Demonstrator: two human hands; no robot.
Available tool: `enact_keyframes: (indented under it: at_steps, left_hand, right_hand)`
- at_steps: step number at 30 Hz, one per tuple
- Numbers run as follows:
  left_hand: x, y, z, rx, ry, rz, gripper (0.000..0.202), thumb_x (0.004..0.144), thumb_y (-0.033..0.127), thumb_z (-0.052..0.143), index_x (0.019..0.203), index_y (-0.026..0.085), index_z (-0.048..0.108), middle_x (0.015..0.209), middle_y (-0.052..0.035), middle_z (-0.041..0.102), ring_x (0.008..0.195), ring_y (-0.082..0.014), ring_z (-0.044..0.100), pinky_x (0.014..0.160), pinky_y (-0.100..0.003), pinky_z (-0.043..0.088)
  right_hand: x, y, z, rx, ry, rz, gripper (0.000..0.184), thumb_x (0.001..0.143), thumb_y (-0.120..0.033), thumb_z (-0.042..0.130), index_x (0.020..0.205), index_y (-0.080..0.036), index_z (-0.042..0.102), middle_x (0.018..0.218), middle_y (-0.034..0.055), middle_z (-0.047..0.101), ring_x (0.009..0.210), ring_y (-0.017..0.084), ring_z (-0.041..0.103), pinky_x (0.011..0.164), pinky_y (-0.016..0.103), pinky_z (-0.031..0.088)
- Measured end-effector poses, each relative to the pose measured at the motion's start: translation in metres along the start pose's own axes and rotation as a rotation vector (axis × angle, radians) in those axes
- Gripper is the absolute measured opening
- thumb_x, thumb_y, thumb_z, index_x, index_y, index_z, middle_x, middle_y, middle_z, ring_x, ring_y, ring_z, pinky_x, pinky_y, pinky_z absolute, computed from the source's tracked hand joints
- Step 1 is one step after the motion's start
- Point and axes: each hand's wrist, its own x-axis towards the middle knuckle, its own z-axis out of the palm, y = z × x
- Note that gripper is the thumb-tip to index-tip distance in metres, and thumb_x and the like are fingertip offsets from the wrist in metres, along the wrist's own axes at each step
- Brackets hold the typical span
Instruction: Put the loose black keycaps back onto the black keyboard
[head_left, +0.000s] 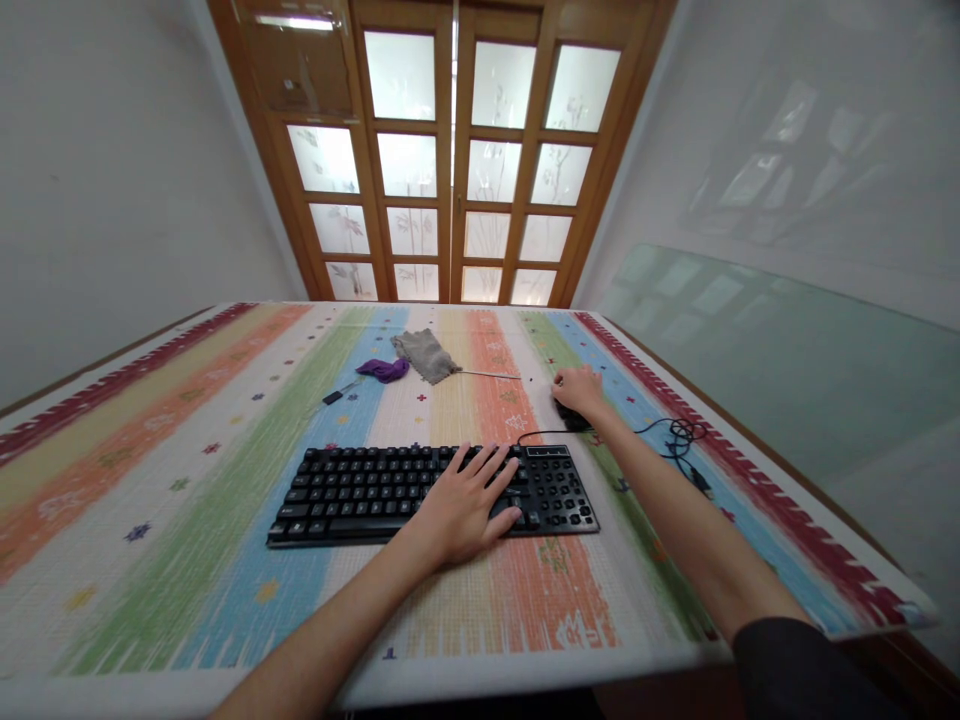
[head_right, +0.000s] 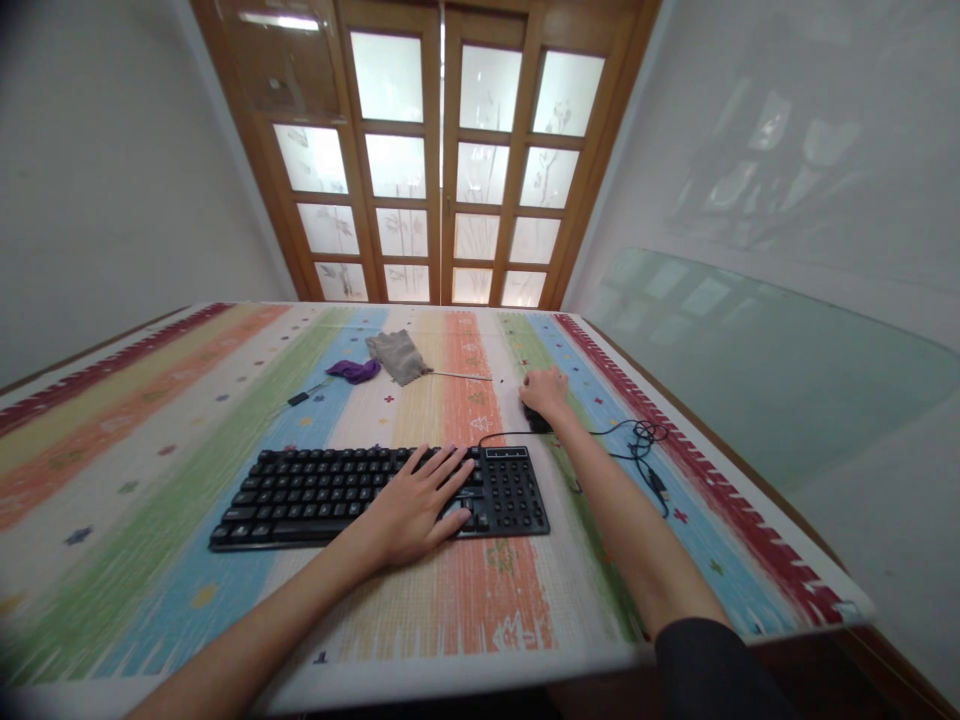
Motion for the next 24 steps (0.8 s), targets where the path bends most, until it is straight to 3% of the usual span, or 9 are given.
enact_keyframes:
  at_steps: [4,11,18,24]
  left_hand:
    - [0.0,-0.001,0.003,0.006,-0.013,-0.005,0.065,0.104,0.057,0.021,0.154,0.018,0.033,0.161,-0.0076,0.031,0.149,-0.0252,0.026,0.122,-0.049,0.014]
    - [0.0,-0.001,0.002,0.012,-0.026,-0.001,0.064,0.105,0.056,0.019,0.154,0.018,0.033,0.16,-0.0077,0.032,0.149,-0.0239,0.026,0.122,-0.048,0.013]
    - [0.001,-0.001,0.003,0.016,-0.032,-0.004,0.063,0.104,0.055,0.022,0.153,0.017,0.035,0.159,-0.0093,0.035,0.149,-0.0247,0.028,0.121,-0.048,0.014]
    - [0.0,-0.002,0.006,0.055,0.03,0.021,0.062,0.104,0.054,0.025,0.154,0.018,0.033,0.158,-0.01,0.037,0.147,-0.0256,0.031,0.121,-0.048,0.017]
  right_hand:
    - [0.001,0.0,-0.002,0.053,0.035,-0.027,0.027,0.086,-0.017,0.055,0.101,-0.015,0.077,0.106,0.0165,0.074,0.115,0.037,0.057,0.094,0.048,0.043]
    - [-0.003,-0.007,-0.007,0.233,0.08,-0.2,0.025,0.09,-0.019,0.057,0.101,-0.014,0.078,0.101,0.0124,0.076,0.096,0.024,0.068,0.087,0.032,0.048]
    - [-0.039,-0.009,-0.01,0.432,0.125,-0.378,0.018,0.088,-0.021,0.062,0.095,-0.016,0.078,0.093,0.0085,0.076,0.08,0.018,0.069,0.077,0.028,0.052]
    - [-0.076,-0.004,-0.011,0.789,0.069,-0.544,0.014,0.085,-0.026,0.066,0.088,-0.016,0.075,0.086,0.0072,0.076,0.076,0.018,0.07,0.074,0.029,0.055]
